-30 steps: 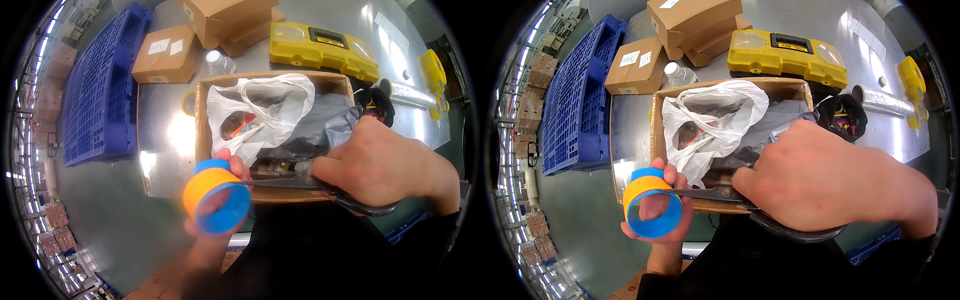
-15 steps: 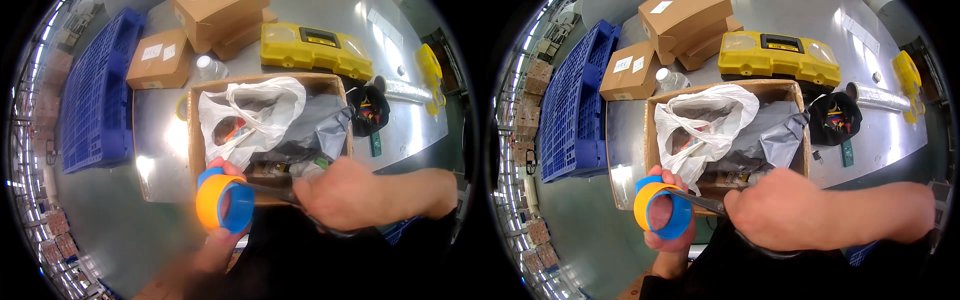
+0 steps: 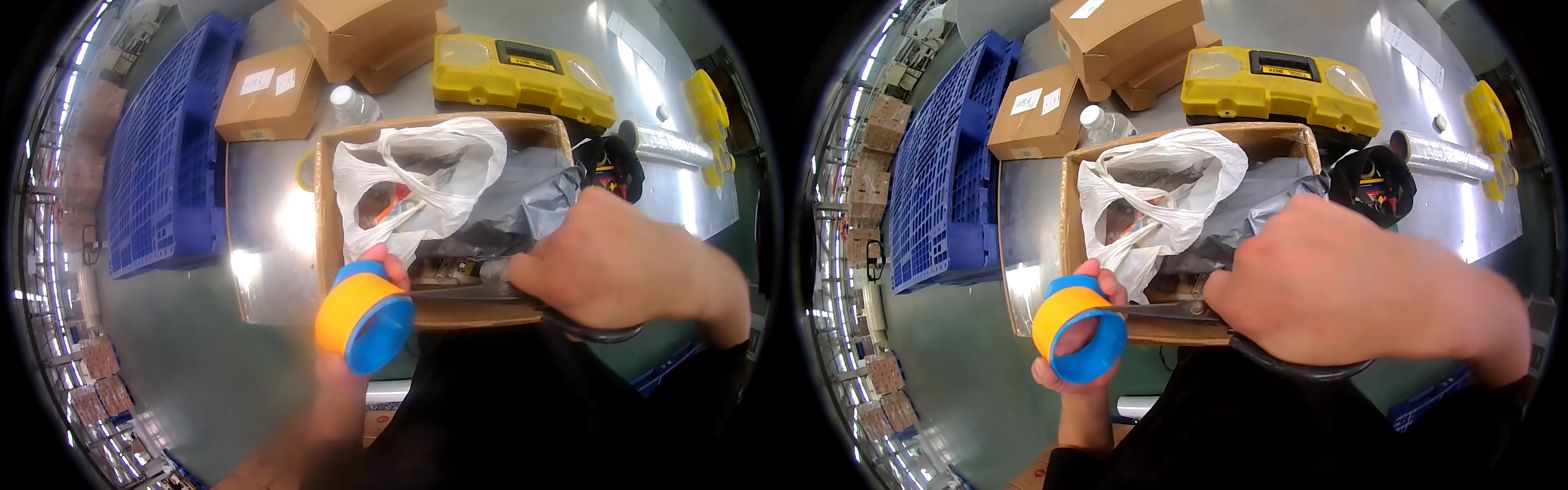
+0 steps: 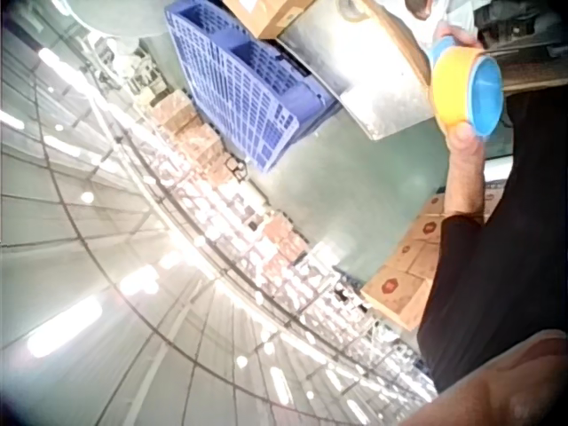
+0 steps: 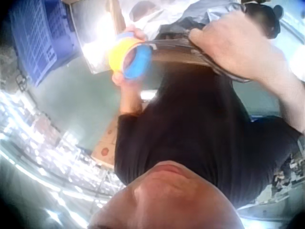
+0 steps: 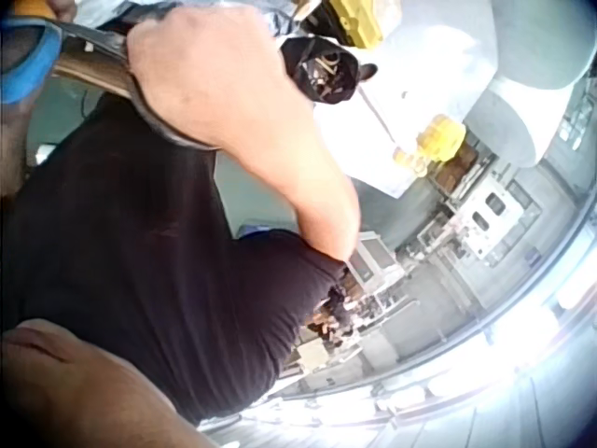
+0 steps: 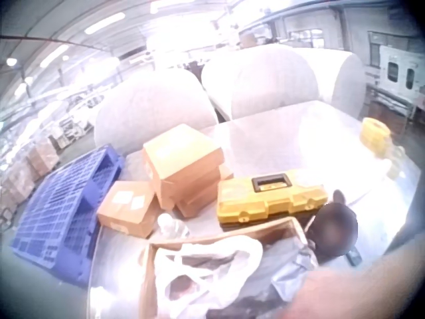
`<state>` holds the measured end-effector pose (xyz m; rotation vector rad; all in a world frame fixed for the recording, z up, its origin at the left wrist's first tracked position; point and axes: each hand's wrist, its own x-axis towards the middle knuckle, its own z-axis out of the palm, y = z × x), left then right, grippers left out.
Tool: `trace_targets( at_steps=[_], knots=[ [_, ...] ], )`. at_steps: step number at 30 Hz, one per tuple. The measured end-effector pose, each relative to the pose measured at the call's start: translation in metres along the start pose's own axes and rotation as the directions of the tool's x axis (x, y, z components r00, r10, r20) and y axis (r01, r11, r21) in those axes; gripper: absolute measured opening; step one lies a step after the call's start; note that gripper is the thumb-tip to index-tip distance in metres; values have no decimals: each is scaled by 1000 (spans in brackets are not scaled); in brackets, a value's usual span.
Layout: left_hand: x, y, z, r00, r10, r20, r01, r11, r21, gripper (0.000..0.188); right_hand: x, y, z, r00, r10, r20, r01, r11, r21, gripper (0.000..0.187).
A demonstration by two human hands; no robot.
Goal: The person uses a pair of scissors to cut a roll of yellow and blue tape into two separate pieces. After cutting the tape, the person places the scissors on the table and moves the tape pieces into a white plastic bag inside a cardboard box. Finally, the person picks up a cardboard box from a stack and places it on the floor.
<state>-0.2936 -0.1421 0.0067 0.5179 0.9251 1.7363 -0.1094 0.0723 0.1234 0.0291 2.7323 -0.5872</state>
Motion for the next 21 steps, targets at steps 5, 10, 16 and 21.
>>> trace_targets(
  at_steps=[5, 10, 16, 21],
  knots=[
    [6, 10, 12, 998, -58, -23, 62, 977, 202, 117, -2, 0, -11, 999, -45, 25, 43, 996, 78, 20],
    [5, -7, 22, 985, 121, -123, -100, 981, 163, 118, 12, -15, 10, 1000, 11, 14, -14, 979, 202, 20],
    [5, -29, 25, 917, 347, -199, -288, 918, 274, 118, 25, -40, 62, 987, 76, -144, -32, 957, 289, 15],
    [12, -44, 13, 846, 504, -173, -469, 858, 209, 116, 40, -59, 94, 924, 90, -371, 23, 957, 288, 14]
  ],
)
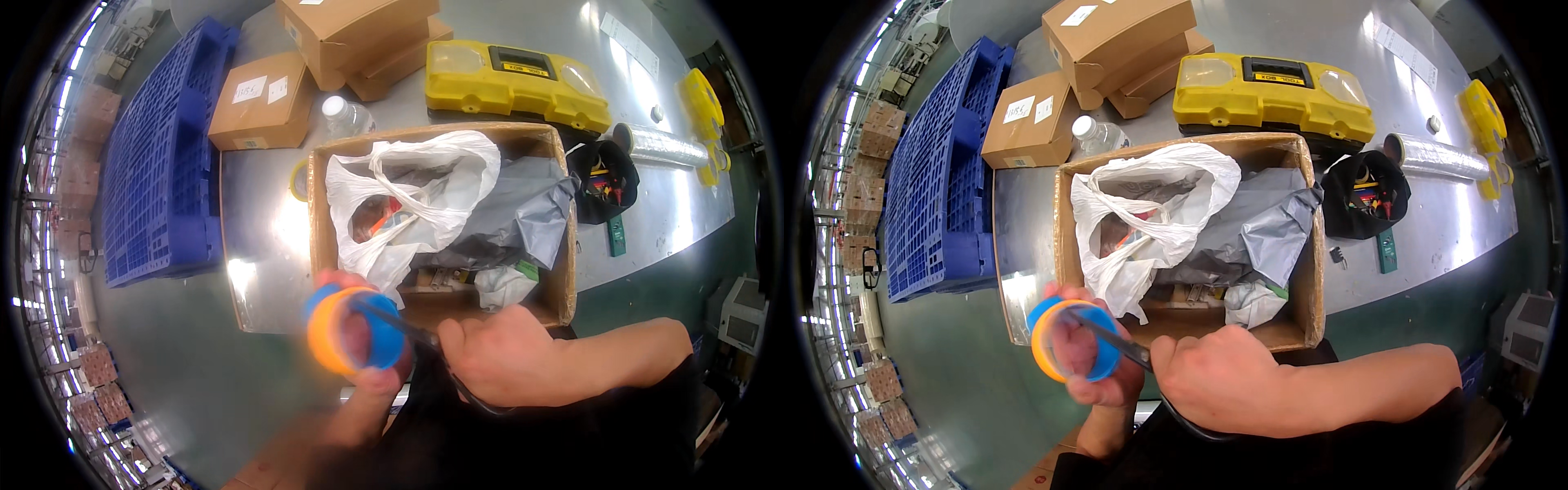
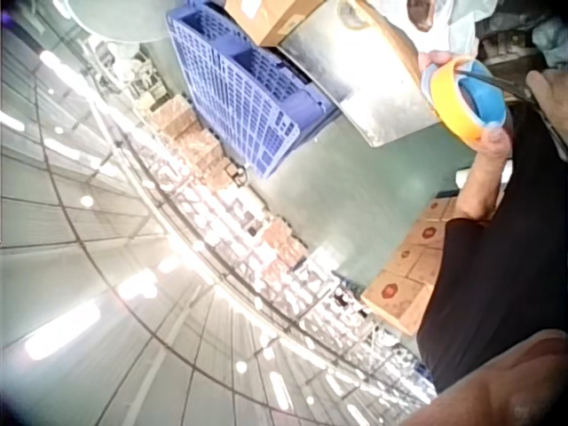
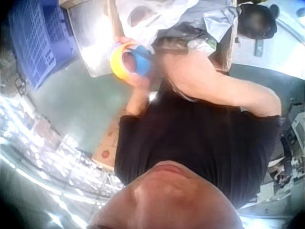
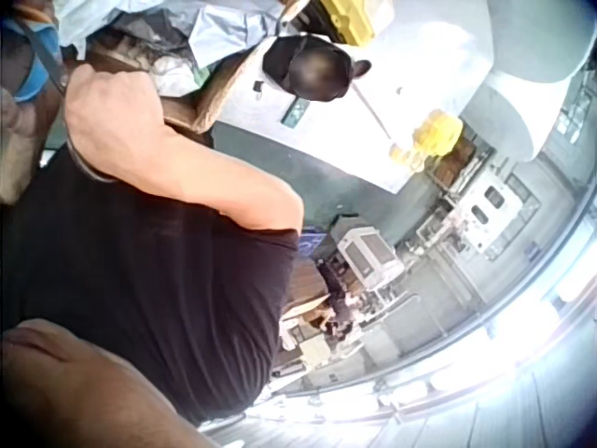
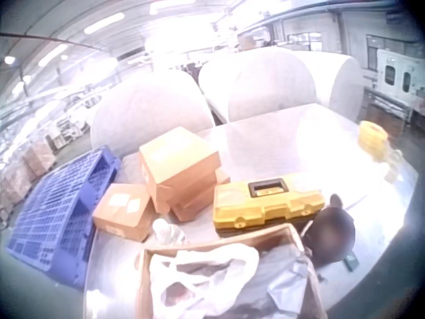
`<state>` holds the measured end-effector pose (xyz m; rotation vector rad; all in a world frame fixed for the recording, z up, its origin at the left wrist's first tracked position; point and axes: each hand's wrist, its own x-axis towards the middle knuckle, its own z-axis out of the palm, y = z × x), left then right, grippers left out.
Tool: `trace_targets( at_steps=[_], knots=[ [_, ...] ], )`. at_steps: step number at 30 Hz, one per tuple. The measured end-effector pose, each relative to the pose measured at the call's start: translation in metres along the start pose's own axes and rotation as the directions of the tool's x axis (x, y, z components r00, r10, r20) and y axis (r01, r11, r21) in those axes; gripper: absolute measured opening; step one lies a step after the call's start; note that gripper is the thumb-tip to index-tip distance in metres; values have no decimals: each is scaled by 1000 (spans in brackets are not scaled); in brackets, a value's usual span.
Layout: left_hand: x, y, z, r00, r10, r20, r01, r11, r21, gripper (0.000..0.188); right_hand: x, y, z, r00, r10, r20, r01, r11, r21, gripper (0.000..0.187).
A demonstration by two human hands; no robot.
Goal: The person uses a pair of scissors to cut a roll of yellow and blue tape into two separate pieces. After cutting the tape, the person places the scissors on the table and moves the tape pieces into a white plastic bag inside a cardboard box. Finally, the person picks up a cardboard box from a stack and places it on the floor.
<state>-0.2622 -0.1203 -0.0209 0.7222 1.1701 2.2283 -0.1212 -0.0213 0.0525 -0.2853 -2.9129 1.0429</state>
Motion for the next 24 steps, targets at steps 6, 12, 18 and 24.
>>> trace_targets(
  at_steps=[6, 12, 18, 24],
  knots=[
    [11, 8, -11, 995, -2, -98, -11, 991, -135, 119, -7, 3, -72, 998, 57, -34, -61, 988, -144, 23],
    [19, 14, -20, 910, -117, 398, 313, 825, -471, 116, -13, 10, -97, 999, 9, 46, -9, 1000, -8, 23],
    [21, 36, -20, 869, -194, 456, 415, 786, -457, 106, -19, 6, -86, 998, 1, 70, -6, 997, 80, 25],
    [15, 27, -8, 874, -193, 446, 418, 765, -489, 101, -12, 12, -65, 996, 61, -67, -41, 963, 267, 27]
  ],
)
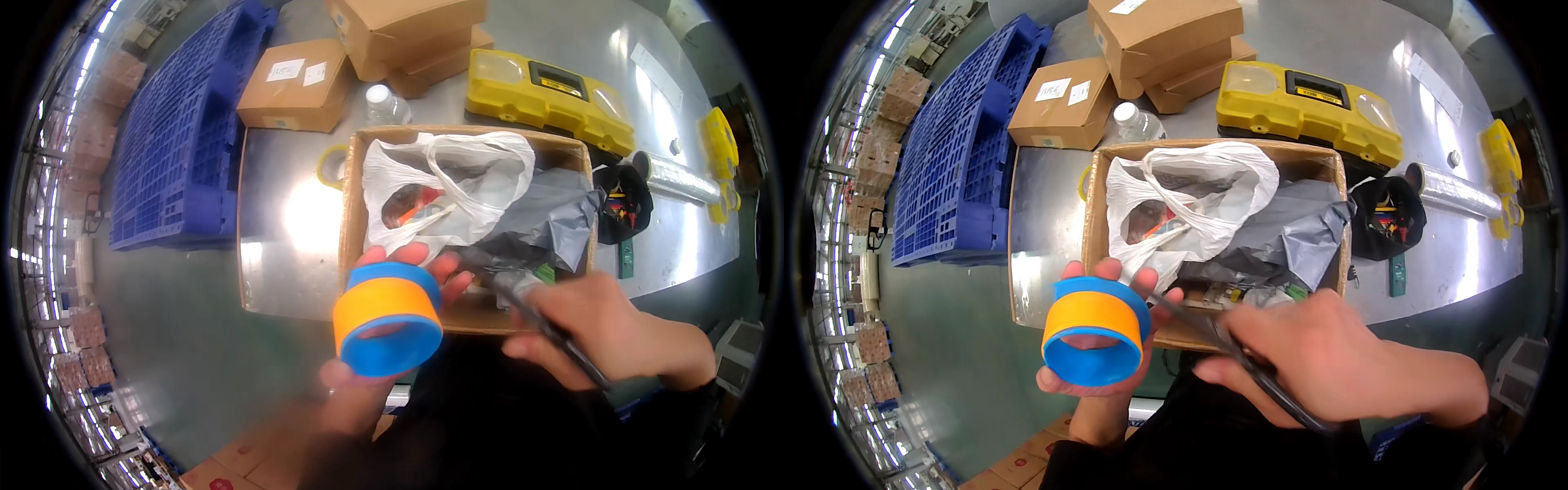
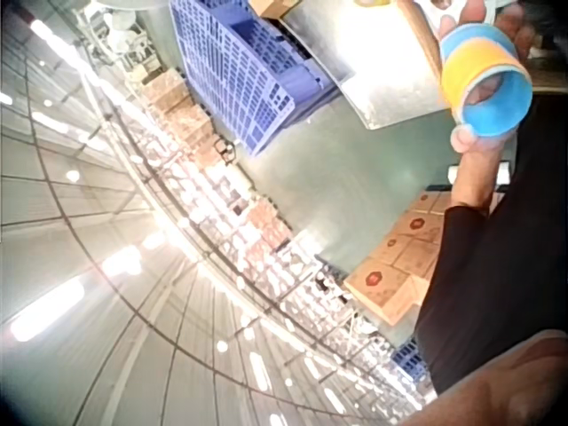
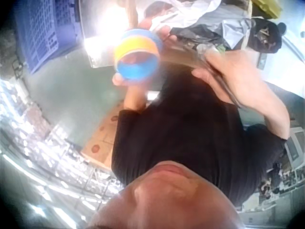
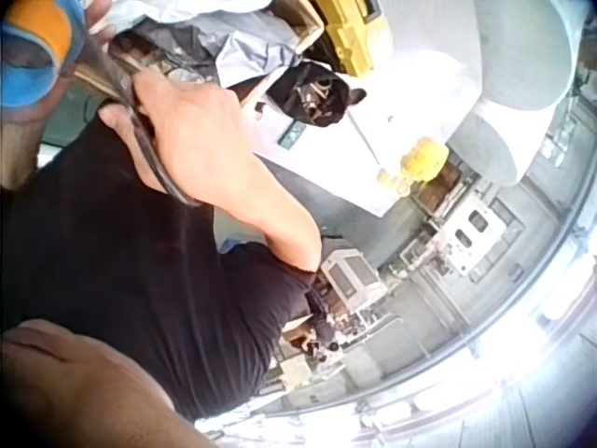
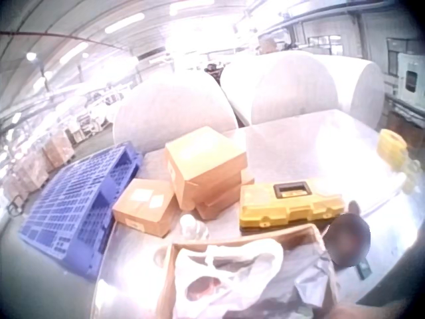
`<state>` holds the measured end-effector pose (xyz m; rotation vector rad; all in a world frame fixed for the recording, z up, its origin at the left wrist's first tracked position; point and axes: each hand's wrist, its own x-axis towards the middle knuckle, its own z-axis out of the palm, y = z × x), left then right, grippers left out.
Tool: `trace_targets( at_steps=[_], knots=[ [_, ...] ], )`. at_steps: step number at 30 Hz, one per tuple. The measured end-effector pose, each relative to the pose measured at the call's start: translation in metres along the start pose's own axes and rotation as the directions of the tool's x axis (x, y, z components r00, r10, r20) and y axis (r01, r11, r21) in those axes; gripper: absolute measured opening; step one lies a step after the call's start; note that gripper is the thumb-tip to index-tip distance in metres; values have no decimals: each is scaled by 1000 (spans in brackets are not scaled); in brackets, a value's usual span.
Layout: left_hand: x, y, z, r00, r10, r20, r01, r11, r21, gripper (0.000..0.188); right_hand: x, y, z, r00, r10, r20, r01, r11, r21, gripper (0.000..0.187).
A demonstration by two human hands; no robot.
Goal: The person uses a pair of scissors to cut a roll of yellow and blue tape into two separate pieces. After cutting the tape, the person places the scissors on the table and moves the tape pieces into a white plastic bag inside a cardboard box. Finally, the person picks up a cardboard box from a stack and places it on the floor.
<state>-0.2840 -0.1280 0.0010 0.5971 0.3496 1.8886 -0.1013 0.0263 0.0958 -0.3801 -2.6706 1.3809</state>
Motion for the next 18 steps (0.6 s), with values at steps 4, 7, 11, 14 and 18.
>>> trace_targets(
  at_steps=[4, 7, 11, 14, 18],
  knots=[
    [-4, 1, 7, 996, -73, -52, 81, 983, 168, 103, 25, -12, 12, 976, 128, -175, -56, 929, 367, 39],
    [-3, -5, 4, 999, -5, 50, -5, 981, 195, 104, 32, -2, 27, 975, 130, -178, -31, 881, 473, 56],
    [3, 1, 13, 989, -145, -14, 144, 959, 242, 100, 28, 3, 27, 978, 146, -151, -47, 853, 520, 58],
    [6, 5, 19, 977, -207, -48, 213, 940, 267, 98, 27, 8, 27, 993, 95, -75, -33, 807, 589, 57],
    [11, 11, 27, 962, -255, -95, 272, 901, 337, 95, 30, 4, 21, 986, 160, 50, -154, 745, 649, 56]
  ],
)
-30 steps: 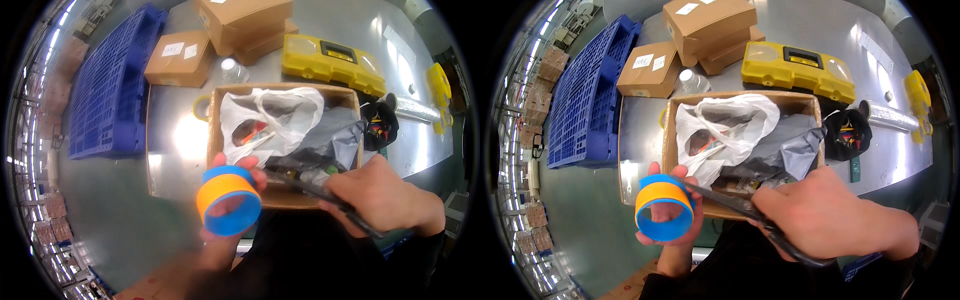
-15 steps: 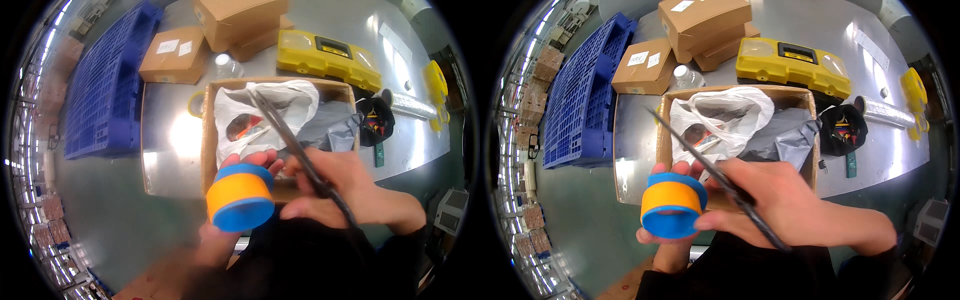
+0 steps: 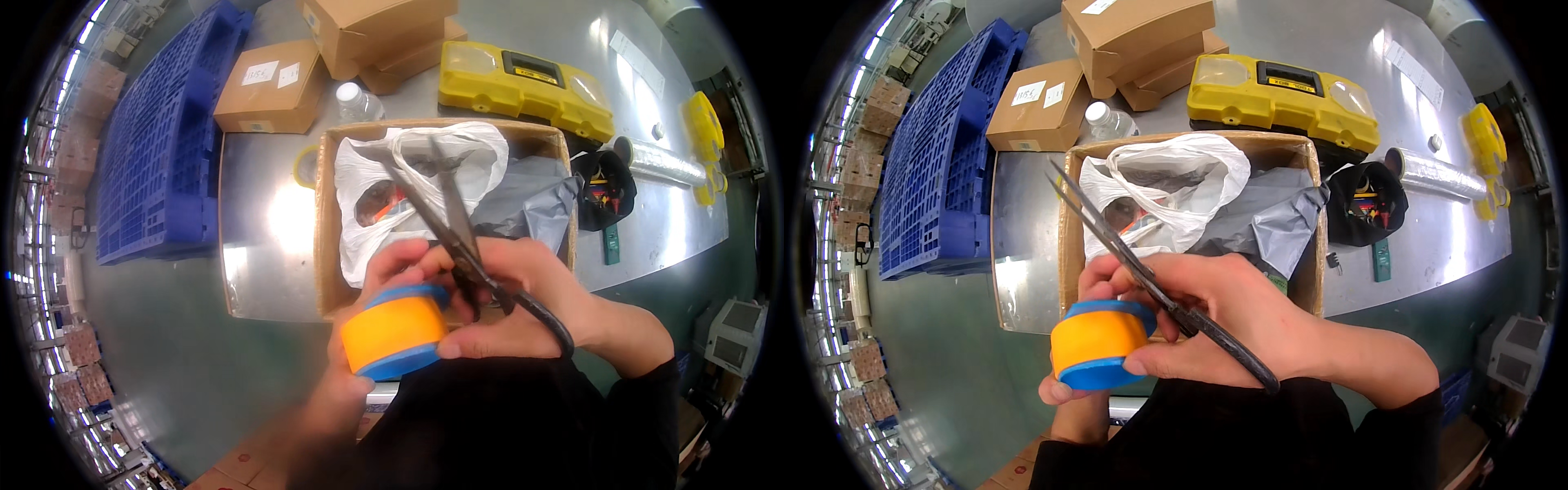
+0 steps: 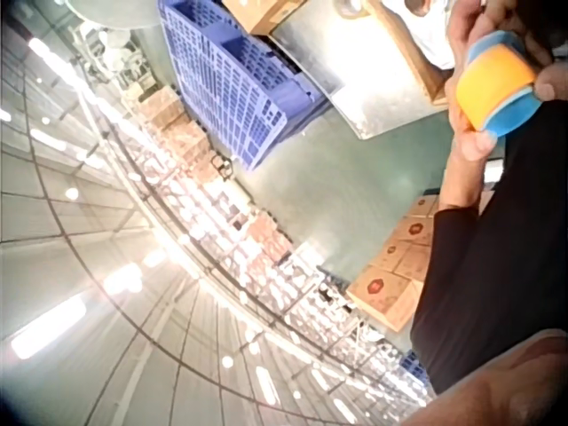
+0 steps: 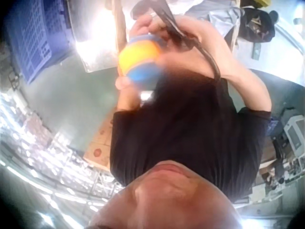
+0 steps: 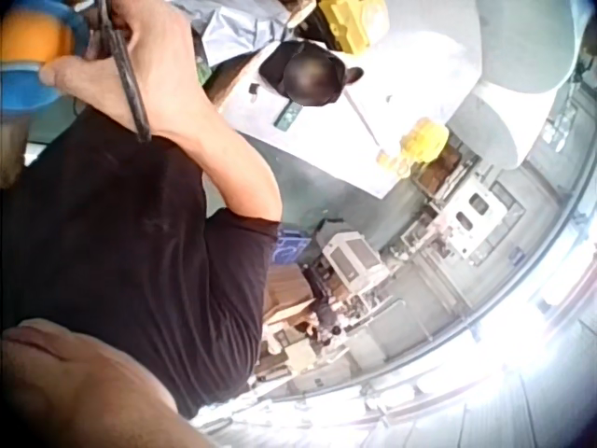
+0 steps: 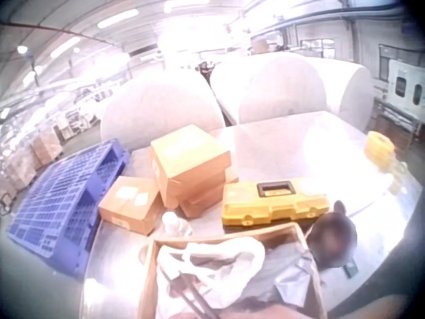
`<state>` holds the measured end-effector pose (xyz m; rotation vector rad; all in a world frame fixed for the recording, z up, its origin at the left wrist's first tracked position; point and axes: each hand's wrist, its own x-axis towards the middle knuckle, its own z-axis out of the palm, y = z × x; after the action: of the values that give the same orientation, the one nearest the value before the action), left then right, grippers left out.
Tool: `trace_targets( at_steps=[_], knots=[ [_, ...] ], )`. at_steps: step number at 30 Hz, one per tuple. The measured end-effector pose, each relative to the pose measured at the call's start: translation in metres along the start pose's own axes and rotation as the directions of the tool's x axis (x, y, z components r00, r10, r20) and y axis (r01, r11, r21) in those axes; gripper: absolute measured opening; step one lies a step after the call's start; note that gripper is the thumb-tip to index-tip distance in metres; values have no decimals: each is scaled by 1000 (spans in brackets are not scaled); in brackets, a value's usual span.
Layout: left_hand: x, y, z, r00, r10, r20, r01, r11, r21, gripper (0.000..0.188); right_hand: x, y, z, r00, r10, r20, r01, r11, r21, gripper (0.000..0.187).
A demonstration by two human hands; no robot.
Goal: The person uses a pair of scissors to cut a roll of yellow and blue tape into two separate pieces. After cutting the tape, the person places the scissors on the table and moves the tape pieces into a white plastic bag inside a cardboard box. Finally, the person picks up a cardboard box from a stack and places it on the floor.
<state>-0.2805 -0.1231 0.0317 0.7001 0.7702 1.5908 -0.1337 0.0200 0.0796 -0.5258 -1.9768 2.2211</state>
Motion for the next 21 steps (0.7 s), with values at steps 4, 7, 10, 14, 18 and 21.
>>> trace_targets(
  at_steps=[4, 7, 10, 14, 18, 21],
  knots=[
    [-10, -3, -8, 984, 29, -173, 23, 957, 290, 98, -4, 9, -8, 987, 144, 69, -137, 986, -94, 56],
    [-21, -14, -11, 943, 266, -202, -107, 814, 571, 104, -12, 31, -9, 968, 252, -14, -251, 966, 61, 57],
    [-18, -24, -5, 849, 498, 178, -322, 220, 921, 111, -21, 40, -3, 959, 262, -104, -247, 959, 135, 58],
    [-14, -34, 0, 877, 472, 83, -252, 306, 918, 99, -23, 51, 7, 970, 170, -172, -158, 984, 81, 60],
    [-11, -35, 6, 924, 379, 57, -222, 408, 886, 69, -27, 52, 7, 989, 131, -65, -114, 969, 218, 57],
    [-5, -23, 15, 911, 392, 132, -296, 396, 869, 68, -31, 45, 4, 994, 104, 25, -107, 960, 260, 45]
  ],
)
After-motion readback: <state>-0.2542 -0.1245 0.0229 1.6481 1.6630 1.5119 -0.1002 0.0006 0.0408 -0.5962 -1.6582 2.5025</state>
